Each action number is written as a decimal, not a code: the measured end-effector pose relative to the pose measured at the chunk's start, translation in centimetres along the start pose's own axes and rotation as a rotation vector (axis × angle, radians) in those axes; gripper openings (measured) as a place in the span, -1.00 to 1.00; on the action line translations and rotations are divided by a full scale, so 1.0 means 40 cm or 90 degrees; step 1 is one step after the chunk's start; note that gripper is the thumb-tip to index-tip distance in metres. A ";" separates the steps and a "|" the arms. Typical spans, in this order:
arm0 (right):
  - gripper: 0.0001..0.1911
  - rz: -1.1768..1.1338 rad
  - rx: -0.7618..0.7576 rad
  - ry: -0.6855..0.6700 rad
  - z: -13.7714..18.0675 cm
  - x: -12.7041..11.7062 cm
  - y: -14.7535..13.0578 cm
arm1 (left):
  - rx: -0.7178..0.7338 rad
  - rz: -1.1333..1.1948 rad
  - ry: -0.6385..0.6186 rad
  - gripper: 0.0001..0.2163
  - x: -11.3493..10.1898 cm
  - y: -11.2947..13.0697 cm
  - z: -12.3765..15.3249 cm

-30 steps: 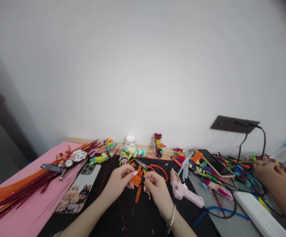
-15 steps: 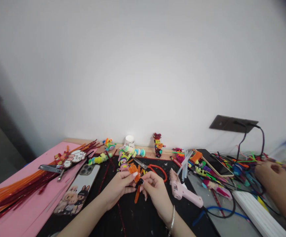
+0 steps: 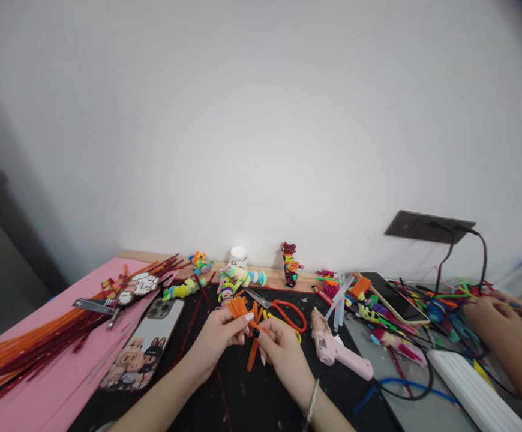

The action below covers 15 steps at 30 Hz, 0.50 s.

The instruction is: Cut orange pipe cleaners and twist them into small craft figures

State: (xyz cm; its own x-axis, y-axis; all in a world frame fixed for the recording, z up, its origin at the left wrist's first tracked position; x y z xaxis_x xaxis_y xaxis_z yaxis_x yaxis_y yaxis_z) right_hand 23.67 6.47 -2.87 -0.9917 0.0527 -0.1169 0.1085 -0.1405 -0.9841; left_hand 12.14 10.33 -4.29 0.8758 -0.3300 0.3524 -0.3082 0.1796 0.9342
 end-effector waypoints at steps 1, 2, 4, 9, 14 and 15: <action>-0.67 0.011 -0.018 -0.012 0.002 0.004 -0.008 | -0.002 0.019 -0.001 -0.67 0.001 0.002 0.001; -0.65 0.017 -0.033 -0.021 0.004 0.007 -0.014 | -0.007 0.039 -0.004 -0.67 0.004 0.002 0.002; -0.63 0.029 -0.047 -0.027 0.007 0.010 -0.018 | -0.025 0.073 -0.016 -0.66 0.013 -0.002 0.005; -0.66 0.085 -0.045 -0.025 0.009 0.014 -0.009 | -0.044 0.091 -0.039 -0.62 0.026 -0.015 0.005; -0.65 0.100 -0.040 -0.027 0.009 0.016 -0.004 | -0.024 0.029 -0.012 -0.62 0.009 -0.014 -0.001; -0.65 0.098 -0.039 -0.026 0.009 0.015 -0.005 | -0.016 0.010 -0.004 -0.61 0.004 -0.011 -0.002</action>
State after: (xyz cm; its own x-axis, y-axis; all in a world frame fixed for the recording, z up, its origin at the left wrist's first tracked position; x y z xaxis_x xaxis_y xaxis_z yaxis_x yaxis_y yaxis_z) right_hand 23.04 6.18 -2.69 -0.9649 -0.0055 -0.2626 0.2621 -0.0831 -0.9614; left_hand 12.46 10.27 -4.64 0.8682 -0.3331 0.3678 -0.3125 0.2088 0.9267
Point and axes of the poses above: each hand's wrist, its own z-axis away from the middle knuckle, its own x-axis out of the palm, y = z × x, the point moved 9 cm from there along -z, towards the middle knuckle, and after that the axes turned 6 degrees about x, right-handed, at the moved point
